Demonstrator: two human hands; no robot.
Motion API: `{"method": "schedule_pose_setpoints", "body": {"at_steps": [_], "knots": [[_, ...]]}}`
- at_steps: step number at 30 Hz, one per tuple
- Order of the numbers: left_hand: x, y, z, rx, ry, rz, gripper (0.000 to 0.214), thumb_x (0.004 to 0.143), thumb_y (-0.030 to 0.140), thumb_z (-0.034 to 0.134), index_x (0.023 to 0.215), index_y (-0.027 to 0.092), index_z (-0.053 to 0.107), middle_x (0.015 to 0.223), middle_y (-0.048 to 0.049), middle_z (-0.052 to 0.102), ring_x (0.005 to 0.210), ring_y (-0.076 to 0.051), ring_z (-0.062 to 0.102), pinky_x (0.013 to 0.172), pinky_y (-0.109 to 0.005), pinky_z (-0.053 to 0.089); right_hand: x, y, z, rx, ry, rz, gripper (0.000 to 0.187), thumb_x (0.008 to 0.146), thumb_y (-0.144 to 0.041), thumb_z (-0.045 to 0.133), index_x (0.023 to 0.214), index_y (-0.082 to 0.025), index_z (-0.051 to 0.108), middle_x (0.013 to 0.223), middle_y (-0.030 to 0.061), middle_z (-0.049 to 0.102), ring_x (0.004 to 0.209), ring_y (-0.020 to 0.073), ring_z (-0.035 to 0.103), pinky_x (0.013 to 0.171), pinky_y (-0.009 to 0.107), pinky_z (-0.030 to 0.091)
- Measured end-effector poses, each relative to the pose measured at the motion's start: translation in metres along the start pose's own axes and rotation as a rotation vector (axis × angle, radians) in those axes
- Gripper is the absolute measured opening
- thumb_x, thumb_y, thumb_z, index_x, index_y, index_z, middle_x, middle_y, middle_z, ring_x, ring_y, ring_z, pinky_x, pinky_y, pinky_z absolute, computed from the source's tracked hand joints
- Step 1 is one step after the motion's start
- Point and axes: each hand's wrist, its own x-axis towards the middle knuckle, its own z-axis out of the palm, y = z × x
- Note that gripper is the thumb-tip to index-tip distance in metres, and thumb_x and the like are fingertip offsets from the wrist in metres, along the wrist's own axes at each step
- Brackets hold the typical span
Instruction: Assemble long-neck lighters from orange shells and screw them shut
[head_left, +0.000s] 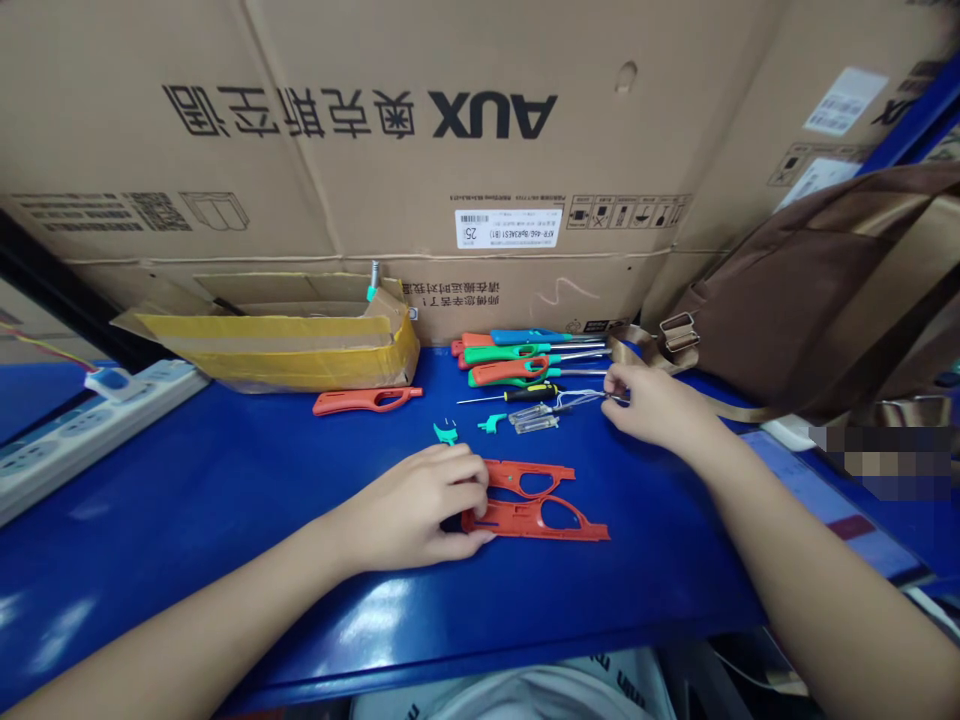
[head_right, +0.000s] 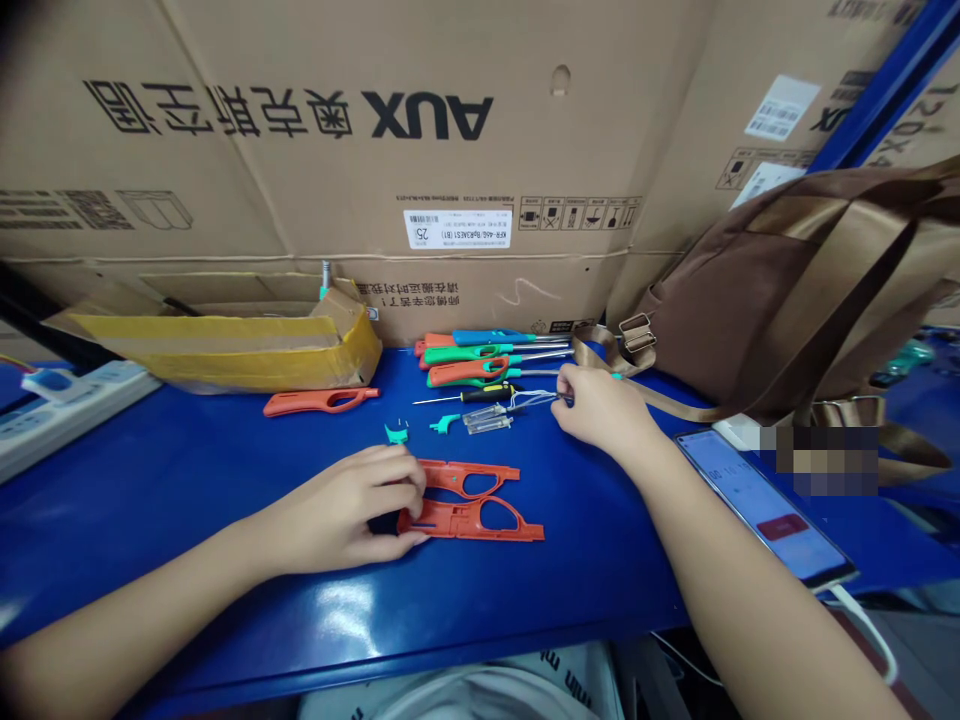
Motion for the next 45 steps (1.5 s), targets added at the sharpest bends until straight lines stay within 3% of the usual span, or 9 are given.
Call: {"method": "schedule_pose_setpoints", "body": {"at_steps": [7, 13, 18, 22, 27, 30, 32, 36, 45], "knots": [[0.0, 0.0, 0.0, 0.001, 0.009, 0.013, 0.017, 0.092, 0.032, 0.069, 0.081, 0.02, 0.064, 0.089, -0.0023, 0.063, 0.083, -0.016, 0.059, 0.082, -0.031, 0.046, 0.003, -0.004, 0.005, 0.412, 0.334, -0.027, 0.008, 0.08, -0.027, 0.058, 0.087, -0.022, 0.058, 0.079, 0.0034, 0.066, 0.064, 0.0178, 0.057, 0.064, 0.031, 0.046], [0.0, -0.001, -0.002, 0.01, -0.029, -0.009, 0.02, 0.091, 0.031, 0.069, 0.076, 0.019, 0.061, 0.088, -0.0016, 0.063, 0.081, -0.016, 0.059, 0.083, -0.031, 0.045, -0.001, -0.013, 0.002, 0.526, 0.446, -0.226, 0.021, 0.095, -0.032, 0.053, 0.105, -0.019, 0.065, 0.089, 0.0076, 0.069, 0.08, 0.0217, 0.064, 0.077, 0.034, 0.052], [-0.001, -0.006, -0.005, 0.028, -0.029, -0.012, 0.025, 0.089, 0.029, 0.069, 0.07, 0.018, 0.059, 0.088, -0.0018, 0.063, 0.079, -0.015, 0.059, 0.085, -0.032, 0.045, -0.01, -0.024, 0.006, 0.441, 0.272, -0.516, 0.025, 0.104, -0.031, 0.044, 0.114, -0.021, 0.064, 0.114, 0.0107, 0.07, 0.106, 0.0243, 0.066, 0.095, 0.039, 0.051], [-0.001, -0.01, -0.006, 0.016, -0.007, -0.011, 0.025, 0.088, 0.03, 0.071, 0.069, 0.018, 0.06, 0.089, -0.0025, 0.064, 0.083, -0.016, 0.061, 0.084, -0.031, 0.044, -0.018, -0.035, 0.016, 0.427, 0.081, -0.611, 0.025, 0.104, -0.03, 0.044, 0.117, -0.021, 0.064, 0.119, 0.0102, 0.07, 0.109, 0.0237, 0.065, 0.096, 0.039, 0.05], [0.0, -0.012, -0.007, -0.011, 0.004, -0.03, 0.018, 0.086, 0.035, 0.075, 0.092, 0.02, 0.069, 0.107, -0.0048, 0.068, 0.099, -0.02, 0.063, 0.098, -0.036, 0.042, -0.022, -0.043, 0.025, 0.527, -0.046, -0.571, 0.027, 0.099, -0.028, 0.052, 0.125, -0.019, 0.05, 0.091, 0.0041, 0.064, 0.076, 0.0174, 0.061, 0.071, 0.03, 0.051], [0.0, -0.01, -0.004, -0.04, 0.019, -0.047, 0.041, 0.086, 0.04, 0.076, 0.123, 0.023, 0.067, 0.124, -0.0063, 0.067, 0.114, -0.024, 0.061, 0.105, -0.038, 0.039, -0.02, -0.041, 0.029, 0.606, -0.04, -0.551, 0.033, 0.098, -0.025, 0.051, 0.128, -0.02, 0.041, 0.086, 0.0011, 0.058, 0.071, 0.016, 0.057, 0.066, 0.028, 0.049], [0.001, -0.009, 0.0, -0.062, 0.017, -0.056, 0.046, 0.089, 0.042, 0.074, 0.13, 0.025, 0.065, 0.128, -0.0066, 0.066, 0.118, -0.024, 0.06, 0.105, -0.038, 0.04, -0.018, -0.04, 0.029, 0.616, -0.012, -0.553, 0.026, 0.098, -0.024, 0.05, 0.123, -0.021, 0.043, 0.09, 0.0027, 0.06, 0.075, 0.0168, 0.059, 0.068, 0.029, 0.049], [0.003, -0.008, 0.005, -0.054, -0.013, -0.079, 0.038, 0.093, 0.041, 0.069, 0.127, 0.026, 0.068, 0.127, -0.0065, 0.067, 0.116, -0.025, 0.061, 0.103, -0.039, 0.041, -0.018, -0.04, 0.024, 0.57, 0.044, -0.565, 0.009, 0.1, -0.027, 0.049, 0.107, -0.021, 0.052, 0.091, 0.0049, 0.064, 0.075, 0.0175, 0.061, 0.069, 0.029, 0.048], [0.0, -0.01, -0.005, 0.077, -0.027, -0.168, 0.029, 0.087, 0.036, 0.07, 0.112, 0.022, 0.072, 0.118, -0.0051, 0.068, 0.107, -0.025, 0.065, 0.098, -0.039, 0.045, -0.022, -0.038, 0.019, 0.495, 0.02, -0.632, 0.017, 0.102, -0.024, 0.045, 0.113, -0.021, 0.058, 0.106, 0.0076, 0.071, 0.089, 0.0203, 0.068, 0.08, 0.031, 0.05]]}}
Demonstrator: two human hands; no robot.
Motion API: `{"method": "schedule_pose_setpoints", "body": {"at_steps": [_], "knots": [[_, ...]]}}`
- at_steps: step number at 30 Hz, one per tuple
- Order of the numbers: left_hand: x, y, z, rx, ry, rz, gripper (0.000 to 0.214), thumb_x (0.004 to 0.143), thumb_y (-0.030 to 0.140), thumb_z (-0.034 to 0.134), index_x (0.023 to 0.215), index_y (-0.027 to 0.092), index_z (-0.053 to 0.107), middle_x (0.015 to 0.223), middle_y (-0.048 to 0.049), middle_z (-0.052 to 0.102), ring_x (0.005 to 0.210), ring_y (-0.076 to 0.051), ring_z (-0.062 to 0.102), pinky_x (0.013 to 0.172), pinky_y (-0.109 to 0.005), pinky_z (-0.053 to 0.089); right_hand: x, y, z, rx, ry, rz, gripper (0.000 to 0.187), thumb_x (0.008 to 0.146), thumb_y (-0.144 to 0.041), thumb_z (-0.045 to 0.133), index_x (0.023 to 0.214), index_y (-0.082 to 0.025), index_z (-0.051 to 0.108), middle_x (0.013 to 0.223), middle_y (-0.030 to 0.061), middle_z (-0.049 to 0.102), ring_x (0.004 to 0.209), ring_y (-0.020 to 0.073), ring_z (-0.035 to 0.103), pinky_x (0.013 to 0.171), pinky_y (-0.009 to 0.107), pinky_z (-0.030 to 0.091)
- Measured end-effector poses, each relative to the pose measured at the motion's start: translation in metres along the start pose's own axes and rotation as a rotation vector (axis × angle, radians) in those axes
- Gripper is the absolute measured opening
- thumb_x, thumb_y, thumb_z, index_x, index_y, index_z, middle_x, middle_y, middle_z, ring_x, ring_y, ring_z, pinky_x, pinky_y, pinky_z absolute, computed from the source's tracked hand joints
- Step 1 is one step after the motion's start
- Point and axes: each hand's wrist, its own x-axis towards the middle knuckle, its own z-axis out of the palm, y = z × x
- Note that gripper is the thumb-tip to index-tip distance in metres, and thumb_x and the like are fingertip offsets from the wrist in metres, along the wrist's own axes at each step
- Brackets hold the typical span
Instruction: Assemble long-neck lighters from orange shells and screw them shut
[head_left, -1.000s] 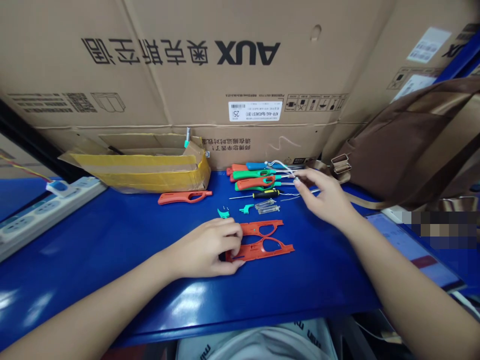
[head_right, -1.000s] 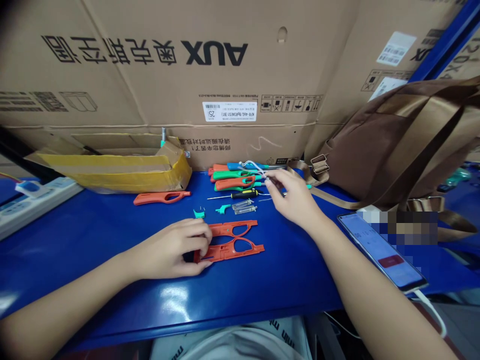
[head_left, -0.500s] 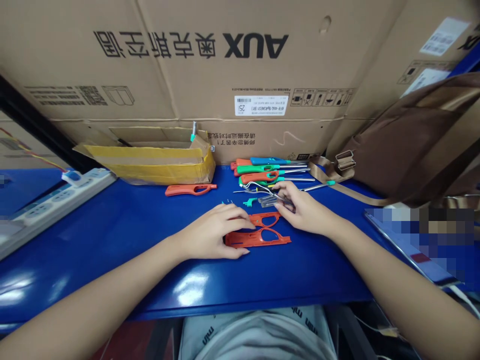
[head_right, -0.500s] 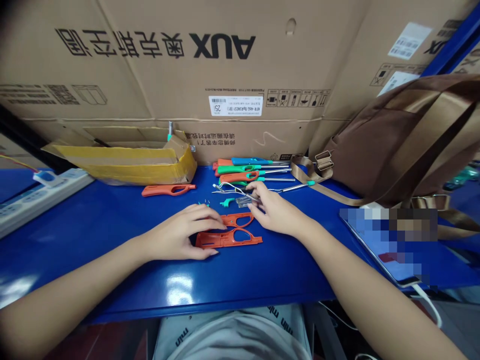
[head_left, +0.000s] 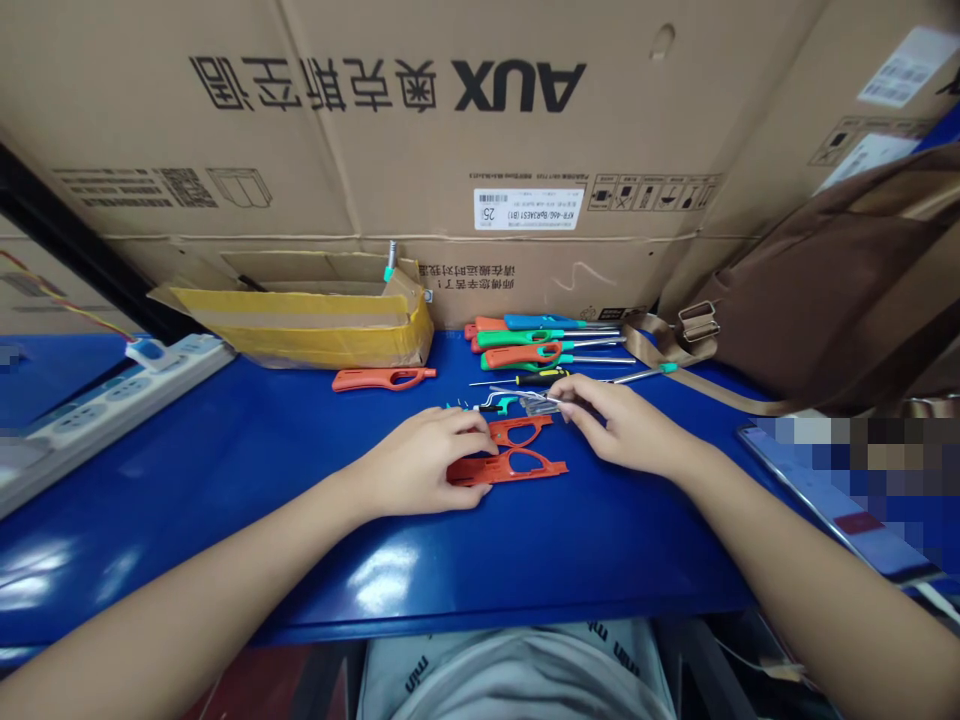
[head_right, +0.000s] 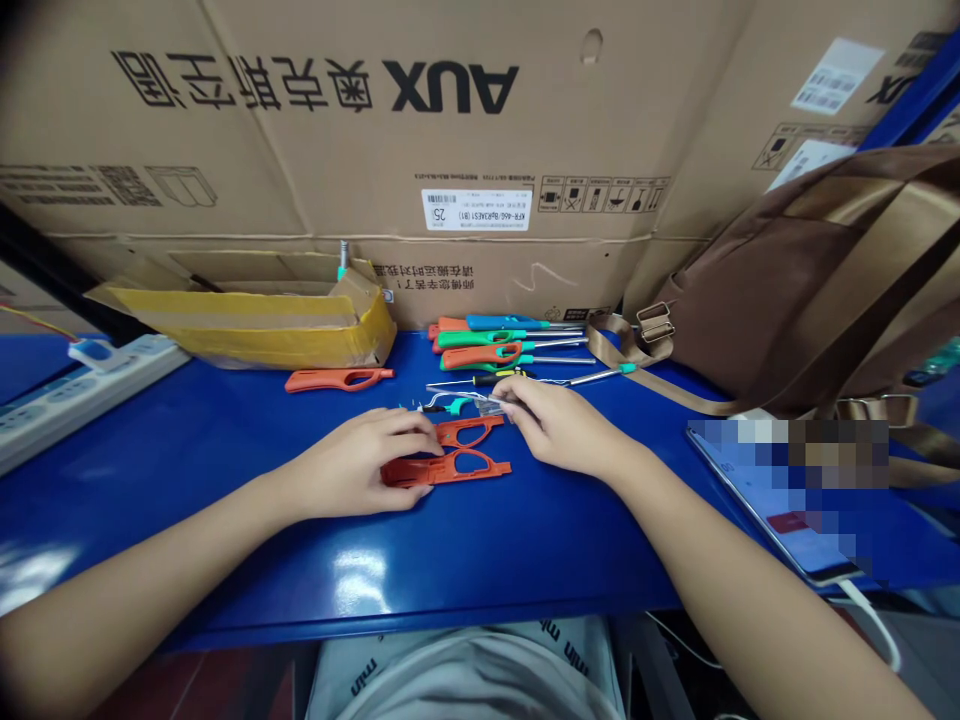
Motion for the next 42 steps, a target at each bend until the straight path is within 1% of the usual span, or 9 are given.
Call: {"method": "schedule_pose_setpoints", "body": {"at_steps": [5, 9, 14, 20, 23, 29, 33, 39, 42], "knots": [[-0.001, 0.002, 0.001, 0.018, 0.046, 0.01, 0.03, 0.089, 0.044, 0.068, 0.11, 0.022, 0.072, 0.113, -0.0041, 0.071, 0.103, -0.024, 0.066, 0.096, -0.039, 0.044, 0.0, 0.0, 0.001, 0.028, -0.013, -0.001, 0.019, 0.102, -0.023, 0.044, 0.115, -0.021, 0.058, 0.106, 0.007, 0.069, 0.087, 0.0184, 0.065, 0.079, 0.03, 0.049], [0.0, 0.006, 0.005, -0.017, 0.097, 0.068, 0.029, 0.092, 0.043, 0.067, 0.111, 0.023, 0.072, 0.113, -0.0031, 0.071, 0.102, -0.022, 0.065, 0.094, -0.035, 0.043, 0.0, -0.002, 0.001, 0.074, -0.004, 0.021, 0.018, 0.104, -0.024, 0.042, 0.114, -0.02, 0.056, 0.09, 0.0032, 0.065, 0.075, 0.0151, 0.059, 0.071, 0.026, 0.046], [-0.001, 0.008, 0.007, 0.017, 0.052, 0.19, 0.03, 0.092, 0.045, 0.069, 0.11, 0.021, 0.072, 0.109, -0.0047, 0.072, 0.095, -0.021, 0.066, 0.085, -0.033, 0.044, 0.001, 0.001, 0.002, 0.19, 0.0, 0.068, 0.02, 0.106, -0.03, 0.037, 0.112, -0.02, 0.053, 0.075, -0.0016, 0.054, 0.064, 0.0132, 0.05, 0.064, 0.025, 0.041], [-0.001, 0.006, 0.008, 0.028, 0.086, 0.179, 0.016, 0.095, 0.029, 0.063, 0.107, 0.022, 0.072, 0.098, -0.0024, 0.072, 0.088, -0.018, 0.067, 0.08, -0.032, 0.047, -0.002, 0.005, 0.006, 0.409, -0.153, 0.188, 0.029, 0.106, -0.04, 0.036, 0.114, -0.021, 0.056, 0.081, -0.0007, 0.051, 0.069, 0.0137, 0.049, 0.069, 0.027, 0.045], [-0.001, 0.006, 0.008, -0.013, 0.222, 0.159, 0.017, 0.094, 0.032, 0.066, 0.104, 0.02, 0.071, 0.094, -0.003, 0.072, 0.085, -0.018, 0.066, 0.079, -0.031, 0.049, -0.002, 0.003, 0.003, 0.456, -0.211, 0.212, 0.029, 0.106, -0.043, 0.038, 0.114, -0.021, 0.055, 0.08, -0.0024, 0.048, 0.067, 0.0127, 0.046, 0.068, 0.026, 0.045], [0.002, 0.008, 0.003, -0.081, 0.556, -0.015, 0.027, 0.094, 0.025, 0.066, 0.12, 0.017, 0.065, 0.113, -0.0091, 0.065, 0.107, -0.02, 0.063, 0.095, -0.033, 0.052, -0.001, -0.005, -0.008, 0.413, -0.261, 0.157, 0.022, 0.102, -0.04, 0.049, 0.098, -0.019, 0.054, 0.076, -0.003, 0.052, 0.065, 0.0112, 0.043, 0.062, 0.024, 0.039], [0.003, 0.006, 0.004, -0.166, 0.495, -0.148, 0.034, 0.1, 0.03, 0.057, 0.131, 0.018, 0.063, 0.122, -0.0103, 0.066, 0.111, -0.022, 0.064, 0.101, -0.036, 0.052, 0.0, -0.01, -0.01, 0.392, -0.259, 0.105, 0.017, 0.101, -0.035, 0.052, 0.097, -0.019, 0.057, 0.08, -0.0009, 0.057, 0.07, 0.012, 0.05, 0.065, 0.024, 0.042], [0.006, 0.0, 0.009, -0.381, 0.414, -0.25, 0.033, 0.102, 0.04, 0.052, 0.109, 0.018, 0.076, 0.106, -0.0073, 0.078, 0.096, -0.021, 0.071, 0.087, -0.033, 0.056, 0.0, -0.011, -0.009, 0.386, -0.24, 0.066, 0.018, 0.101, -0.036, 0.054, 0.101, -0.019, 0.06, 0.084, 0.0009, 0.061, 0.074, 0.0129, 0.054, 0.068, 0.025, 0.046], [0.008, -0.002, 0.011, -0.503, 0.401, -0.324, 0.031, 0.097, 0.041, 0.059, 0.099, 0.017, 0.078, 0.1, -0.0066, 0.079, 0.089, -0.021, 0.072, 0.08, -0.031, 0.058, -0.001, -0.01, -0.009, 0.373, -0.233, 0.041, 0.017, 0.1, -0.035, 0.056, 0.102, -0.019, 0.061, 0.082, 0.0002, 0.061, 0.071, 0.012, 0.053, 0.065, 0.024, 0.044]]}}
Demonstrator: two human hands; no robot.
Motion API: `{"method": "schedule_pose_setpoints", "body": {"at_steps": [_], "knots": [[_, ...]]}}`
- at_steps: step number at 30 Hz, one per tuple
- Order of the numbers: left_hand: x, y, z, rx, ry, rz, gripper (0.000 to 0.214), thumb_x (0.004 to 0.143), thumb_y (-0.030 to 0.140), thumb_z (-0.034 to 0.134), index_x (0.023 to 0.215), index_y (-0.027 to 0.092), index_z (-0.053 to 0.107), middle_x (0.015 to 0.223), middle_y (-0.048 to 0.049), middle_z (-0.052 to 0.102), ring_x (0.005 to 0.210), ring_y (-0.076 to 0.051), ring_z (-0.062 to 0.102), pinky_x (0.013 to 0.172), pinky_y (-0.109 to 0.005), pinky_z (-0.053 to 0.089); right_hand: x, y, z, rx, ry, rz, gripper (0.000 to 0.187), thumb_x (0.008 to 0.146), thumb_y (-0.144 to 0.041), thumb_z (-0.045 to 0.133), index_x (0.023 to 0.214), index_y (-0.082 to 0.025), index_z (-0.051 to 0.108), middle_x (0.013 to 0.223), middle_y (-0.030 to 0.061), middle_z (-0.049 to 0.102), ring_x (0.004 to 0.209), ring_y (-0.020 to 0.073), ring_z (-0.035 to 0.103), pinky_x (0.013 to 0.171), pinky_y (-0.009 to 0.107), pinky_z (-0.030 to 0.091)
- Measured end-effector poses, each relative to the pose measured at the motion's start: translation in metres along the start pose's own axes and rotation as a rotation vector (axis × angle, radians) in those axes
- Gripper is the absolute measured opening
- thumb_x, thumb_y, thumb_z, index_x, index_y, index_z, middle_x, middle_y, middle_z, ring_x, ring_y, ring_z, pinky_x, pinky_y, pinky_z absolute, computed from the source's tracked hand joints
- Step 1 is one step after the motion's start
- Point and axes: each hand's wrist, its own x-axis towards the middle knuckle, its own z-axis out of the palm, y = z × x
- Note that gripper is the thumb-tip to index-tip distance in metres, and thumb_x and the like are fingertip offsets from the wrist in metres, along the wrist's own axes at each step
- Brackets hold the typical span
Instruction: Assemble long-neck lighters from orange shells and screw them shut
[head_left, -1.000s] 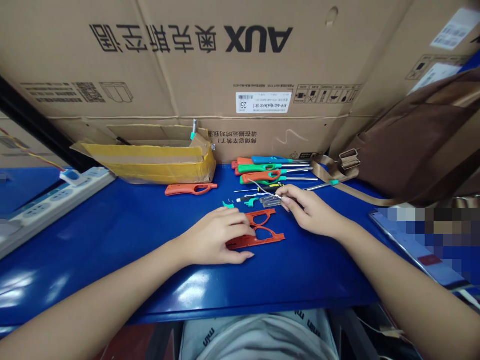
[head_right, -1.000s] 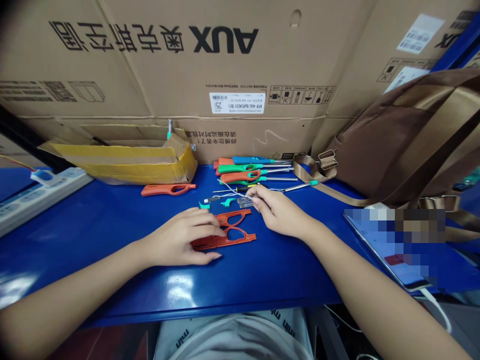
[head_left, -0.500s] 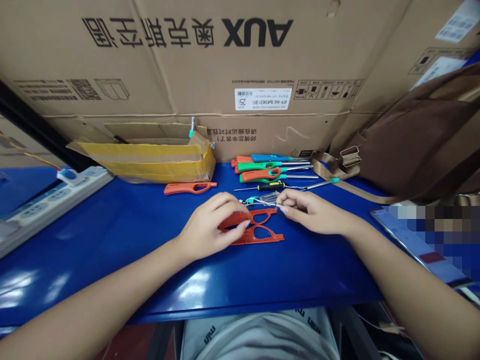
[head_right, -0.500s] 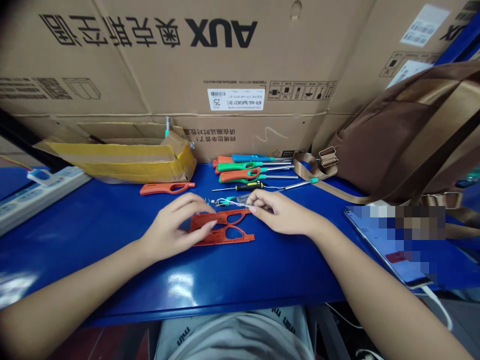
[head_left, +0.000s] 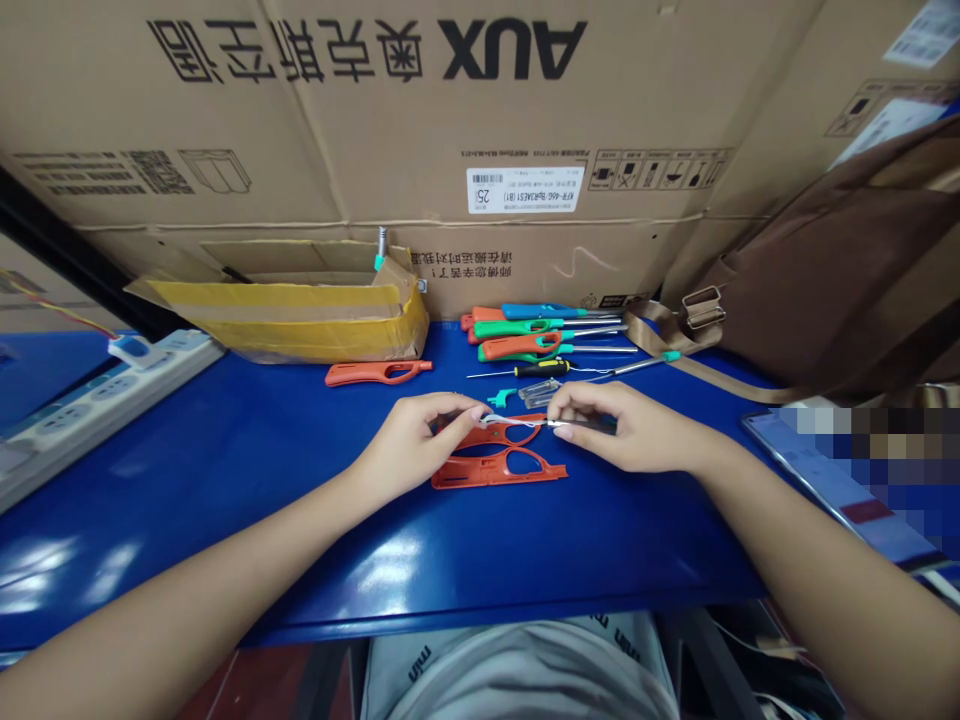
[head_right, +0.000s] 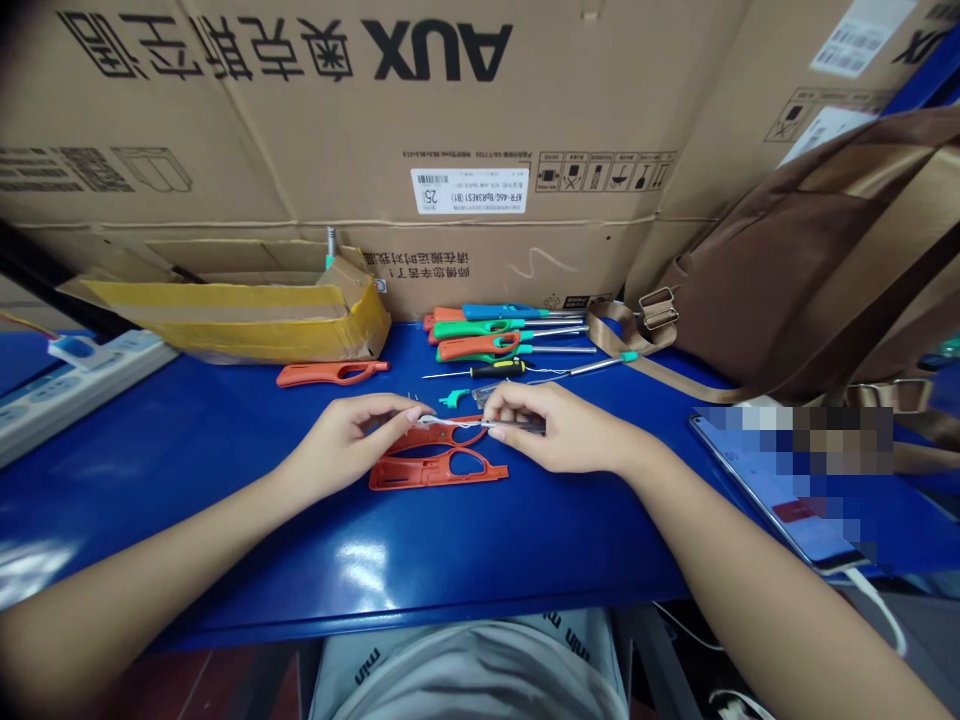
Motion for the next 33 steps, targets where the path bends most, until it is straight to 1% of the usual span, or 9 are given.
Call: {"method": "schedule_pose_setpoints", "body": {"at_steps": [3, 7, 10, 12, 15, 22, 26, 30, 33], "knots": [[0.001, 0.0, 0.001, -0.147, -0.011, -0.083, 0.028, 0.09, 0.041, 0.069, 0.098, 0.016, 0.078, 0.099, -0.0075, 0.079, 0.087, -0.02, 0.073, 0.079, -0.03, 0.059, -0.001, 0.0, 0.0, 0.001, -0.032, 0.017, 0.018, 0.098, -0.035, 0.058, 0.101, -0.018, 0.064, 0.08, -0.0001, 0.061, 0.069, 0.0118, 0.053, 0.063, 0.023, 0.044], [0.0, 0.001, 0.001, -0.299, -0.079, -0.174, 0.028, 0.085, 0.039, 0.076, 0.1, 0.015, 0.077, 0.094, -0.007, 0.079, 0.08, -0.017, 0.073, 0.075, -0.029, 0.061, -0.002, -0.001, -0.002, -0.033, -0.144, 0.078, 0.014, 0.093, -0.031, 0.064, 0.094, -0.017, 0.068, 0.077, -0.0001, 0.063, 0.067, 0.0117, 0.053, 0.061, 0.024, 0.044], [-0.001, 0.005, -0.001, -0.342, -0.099, -0.095, 0.022, 0.084, 0.034, 0.079, 0.096, 0.016, 0.08, 0.094, -0.0071, 0.079, 0.083, -0.017, 0.073, 0.079, -0.028, 0.061, -0.003, -0.004, -0.005, -0.044, -0.203, 0.065, 0.013, 0.092, -0.029, 0.064, 0.09, -0.017, 0.069, 0.078, 0.0006, 0.064, 0.069, 0.0121, 0.055, 0.063, 0.024, 0.045], [-0.002, 0.009, -0.002, -0.4, -0.074, -0.046, 0.019, 0.082, 0.032, 0.081, 0.093, 0.016, 0.08, 0.093, -0.0069, 0.079, 0.082, -0.017, 0.073, 0.078, -0.028, 0.062, -0.003, -0.008, -0.007, -0.018, -0.231, 0.031, 0.015, 0.093, -0.031, 0.065, 0.09, -0.017, 0.07, 0.081, 0.0014, 0.065, 0.071, 0.0127, 0.056, 0.066, 0.025, 0.046], [-0.002, 0.012, -0.003, -0.473, -0.048, -0.056, 0.017, 0.079, 0.03, 0.084, 0.089, 0.016, 0.08, 0.088, -0.0055, 0.079, 0.077, -0.016, 0.074, 0.075, -0.027, 0.063, -0.003, -0.011, -0.007, 0.033, -0.262, 0.006, 0.018, 0.093, -0.035, 0.067, 0.091, -0.017, 0.071, 0.082, 0.0014, 0.066, 0.072, 0.0128, 0.057, 0.068, 0.026, 0.048], [-0.003, 0.005, 0.001, -0.328, -0.171, -0.074, 0.021, 0.083, 0.033, 0.079, 0.094, 0.015, 0.079, 0.092, -0.0075, 0.079, 0.078, -0.017, 0.075, 0.07, -0.026, 0.062, -0.003, -0.003, -0.006, -0.034, -0.291, -0.028, 0.017, 0.096, -0.031, 0.063, 0.094, -0.018, 0.074, 0.086, 0.003, 0.071, 0.075, 0.0137, 0.06, 0.069, 0.027, 0.048], [-0.003, 0.004, -0.002, -0.14, -0.226, 0.007, 0.016, 0.087, 0.028, 0.074, 0.096, 0.016, 0.079, 0.09, -0.007, 0.079, 0.076, -0.016, 0.073, 0.068, -0.024, 0.059, -0.004, -0.003, -0.009, -0.083, -0.273, -0.006, 0.015, 0.095, -0.026, 0.061, 0.096, -0.018, 0.074, 0.093, 0.0047, 0.073, 0.082, 0.0156, 0.063, 0.072, 0.028, 0.049], [-0.004, 0.007, -0.005, 0.055, -0.253, 0.106, 0.014, 0.09, 0.023, 0.069, 0.098, 0.016, 0.078, 0.09, -0.0057, 0.078, 0.07, -0.013, 0.068, 0.066, -0.024, 0.055, -0.005, -0.003, -0.009, -0.116, -0.234, 0.089, 0.01, 0.092, -0.025, 0.065, 0.092, -0.018, 0.072, 0.084, 0.0025, 0.07, 0.074, 0.014, 0.062, 0.065, 0.026, 0.049], [-0.006, 0.008, -0.005, 0.135, -0.273, 0.137, 0.015, 0.091, 0.024, 0.068, 0.1, 0.017, 0.077, 0.091, -0.0058, 0.078, 0.066, -0.012, 0.065, 0.063, -0.025, 0.053, -0.005, -0.001, -0.008, -0.112, -0.237, 0.112, 0.011, 0.091, -0.029, 0.068, 0.088, -0.019, 0.07, 0.081, 0.0014, 0.07, 0.071, 0.0136, 0.062, 0.065, 0.025, 0.049]]}}
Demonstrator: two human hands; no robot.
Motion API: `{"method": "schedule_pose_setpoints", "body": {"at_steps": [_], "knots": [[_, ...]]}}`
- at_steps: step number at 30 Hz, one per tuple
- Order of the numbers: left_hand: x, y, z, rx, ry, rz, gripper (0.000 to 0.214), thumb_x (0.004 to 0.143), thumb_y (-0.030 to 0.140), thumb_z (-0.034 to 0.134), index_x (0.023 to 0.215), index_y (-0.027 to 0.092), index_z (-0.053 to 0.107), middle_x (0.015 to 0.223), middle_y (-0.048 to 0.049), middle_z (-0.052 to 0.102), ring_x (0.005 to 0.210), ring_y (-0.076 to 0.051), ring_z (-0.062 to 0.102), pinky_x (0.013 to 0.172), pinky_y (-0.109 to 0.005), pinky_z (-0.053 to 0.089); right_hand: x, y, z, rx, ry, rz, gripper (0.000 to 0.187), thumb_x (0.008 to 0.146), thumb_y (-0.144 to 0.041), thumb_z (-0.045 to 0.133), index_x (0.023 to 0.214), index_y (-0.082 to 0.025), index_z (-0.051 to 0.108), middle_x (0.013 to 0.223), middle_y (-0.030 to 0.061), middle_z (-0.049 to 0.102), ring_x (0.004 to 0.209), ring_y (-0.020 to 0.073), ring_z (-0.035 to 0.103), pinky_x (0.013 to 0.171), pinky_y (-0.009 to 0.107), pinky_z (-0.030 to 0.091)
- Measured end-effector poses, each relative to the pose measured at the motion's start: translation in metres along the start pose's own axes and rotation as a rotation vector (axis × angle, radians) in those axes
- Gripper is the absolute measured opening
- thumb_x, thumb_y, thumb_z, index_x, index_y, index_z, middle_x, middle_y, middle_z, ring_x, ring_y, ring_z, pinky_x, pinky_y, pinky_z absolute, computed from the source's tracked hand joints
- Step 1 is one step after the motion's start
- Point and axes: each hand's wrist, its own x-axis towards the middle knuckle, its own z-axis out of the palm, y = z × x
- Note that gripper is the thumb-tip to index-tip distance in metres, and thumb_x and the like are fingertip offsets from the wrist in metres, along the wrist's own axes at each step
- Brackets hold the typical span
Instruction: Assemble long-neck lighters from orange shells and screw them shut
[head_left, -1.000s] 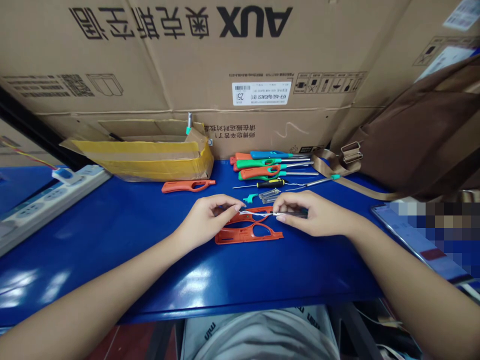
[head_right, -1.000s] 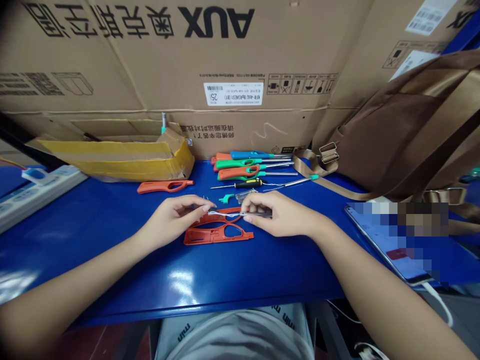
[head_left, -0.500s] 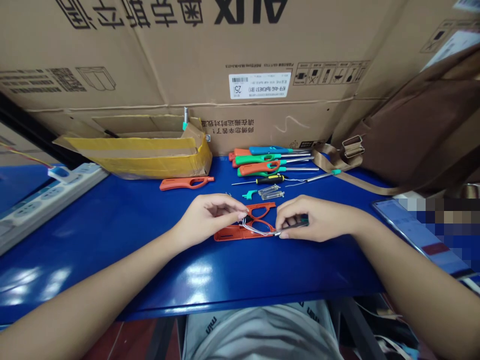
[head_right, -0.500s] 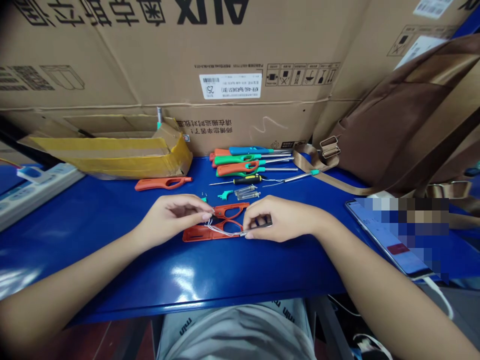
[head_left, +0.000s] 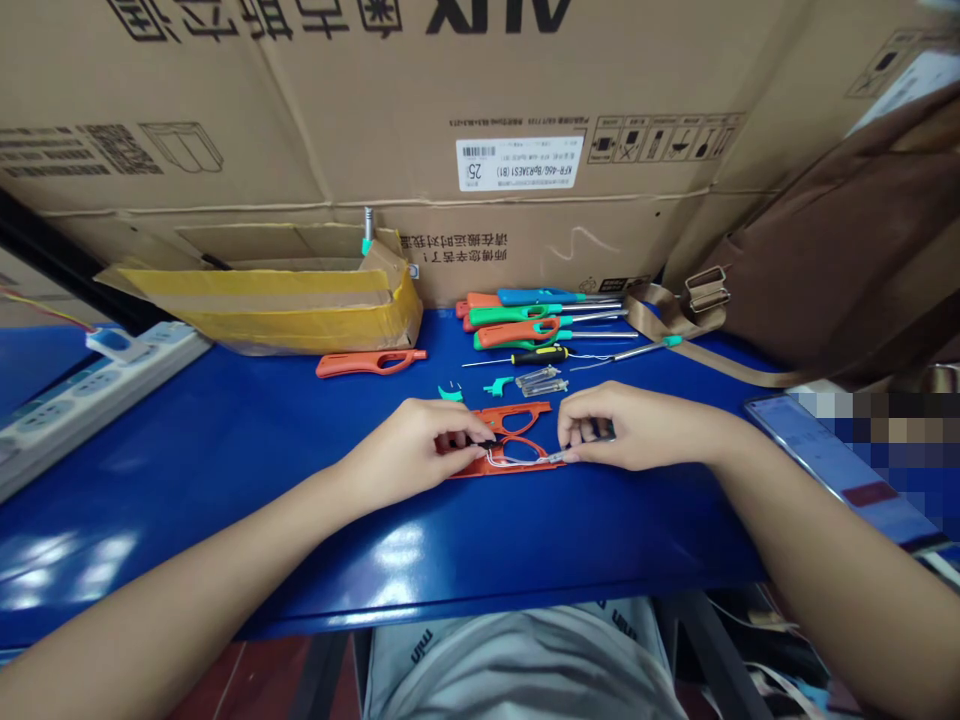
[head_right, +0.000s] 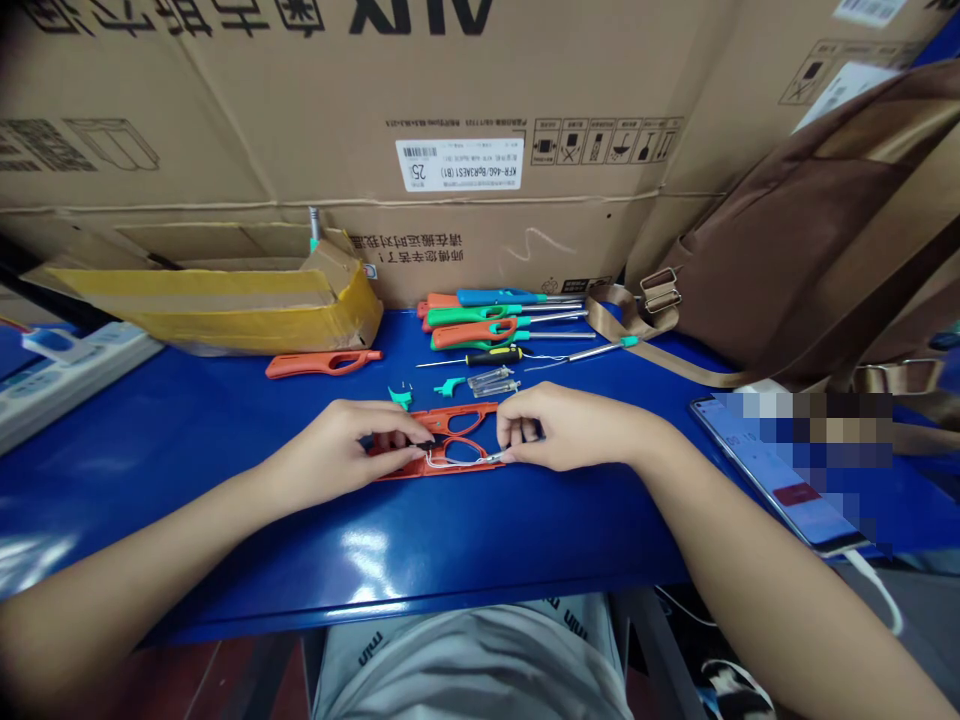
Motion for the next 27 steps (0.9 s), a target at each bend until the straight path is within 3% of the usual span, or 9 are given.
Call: {"method": "schedule_pose_setpoints", "body": {"at_steps": [8, 19, 27], "knots": [[0.0001, 0.0026, 0.0007, 0.042, -0.025, 0.008, 0.016, 0.089, 0.023, 0.068, 0.101, 0.018, 0.078, 0.087, -0.0035, 0.076, 0.06, -0.011, 0.06, 0.059, -0.023, 0.05, 0.0, 0.0004, 0.0003, -0.065, 0.009, 0.007, 0.015, 0.091, -0.03, 0.067, 0.083, -0.019, 0.073, 0.081, 0.0036, 0.071, 0.074, 0.0164, 0.065, 0.065, 0.027, 0.048], [-0.0001, -0.0025, -0.0004, 0.03, -0.081, -0.01, 0.017, 0.085, 0.021, 0.074, 0.1, 0.017, 0.079, 0.092, -0.0053, 0.076, 0.071, -0.014, 0.067, 0.065, -0.025, 0.052, -0.0011, 0.001, 0.0003, -0.169, 0.034, -0.006, 0.011, 0.09, -0.02, 0.067, 0.085, -0.021, 0.076, 0.085, 0.0031, 0.073, 0.077, 0.0176, 0.066, 0.07, 0.028, 0.048], [-0.0001, -0.001, 0.002, 0.073, -0.046, 0.006, 0.015, 0.086, 0.018, 0.074, 0.1, 0.016, 0.079, 0.088, -0.0041, 0.075, 0.068, -0.013, 0.065, 0.065, -0.024, 0.052, 0.001, 0.0044, 0.0018, -0.201, 0.092, -0.083, 0.015, 0.093, -0.025, 0.066, 0.086, -0.023, 0.078, 0.086, 0.0044, 0.074, 0.08, 0.019, 0.067, 0.075, 0.03, 0.049]]}}
